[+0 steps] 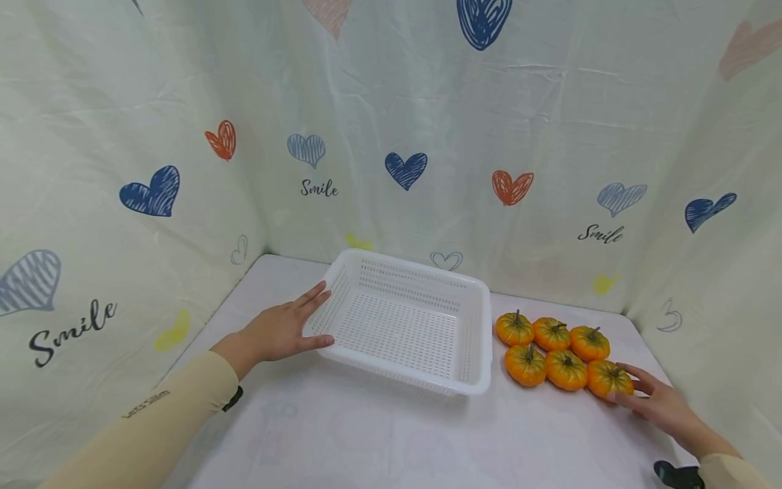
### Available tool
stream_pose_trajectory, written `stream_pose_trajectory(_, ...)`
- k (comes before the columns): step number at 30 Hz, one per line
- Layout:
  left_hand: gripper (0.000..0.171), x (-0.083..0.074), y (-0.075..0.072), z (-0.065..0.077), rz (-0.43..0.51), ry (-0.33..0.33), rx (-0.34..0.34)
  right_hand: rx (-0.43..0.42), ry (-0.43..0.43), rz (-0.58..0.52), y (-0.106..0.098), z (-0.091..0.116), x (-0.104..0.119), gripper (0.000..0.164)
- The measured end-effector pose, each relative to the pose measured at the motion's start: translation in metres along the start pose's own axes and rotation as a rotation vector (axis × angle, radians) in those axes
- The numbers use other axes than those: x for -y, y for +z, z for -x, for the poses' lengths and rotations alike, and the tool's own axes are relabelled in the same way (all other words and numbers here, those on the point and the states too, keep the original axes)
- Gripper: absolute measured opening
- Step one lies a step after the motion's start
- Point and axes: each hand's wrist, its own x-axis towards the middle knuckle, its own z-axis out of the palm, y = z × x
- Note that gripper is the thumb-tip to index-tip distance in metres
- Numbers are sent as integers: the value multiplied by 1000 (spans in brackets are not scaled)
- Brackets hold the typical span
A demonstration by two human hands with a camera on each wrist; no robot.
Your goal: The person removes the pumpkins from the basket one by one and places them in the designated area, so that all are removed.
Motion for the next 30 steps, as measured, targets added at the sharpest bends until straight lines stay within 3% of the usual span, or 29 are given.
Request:
stream_pose_trajectory(4,110,0,0,0,-2,0,2,2,16,-9,1,-1,-1,102)
stream_pose_trajectory(12,99,-1,-1,0,17,-4,3,1,38,-38,2,-3,-2,105)
stream_pose_trajectory(23,109,-1,-2,1,12,5,2,2,48,8,2,-2,-1,105)
stream_pose_trajectory(30,109,-1,-2,1,17,1,8,-8,49,-34,4,-3,-1,107)
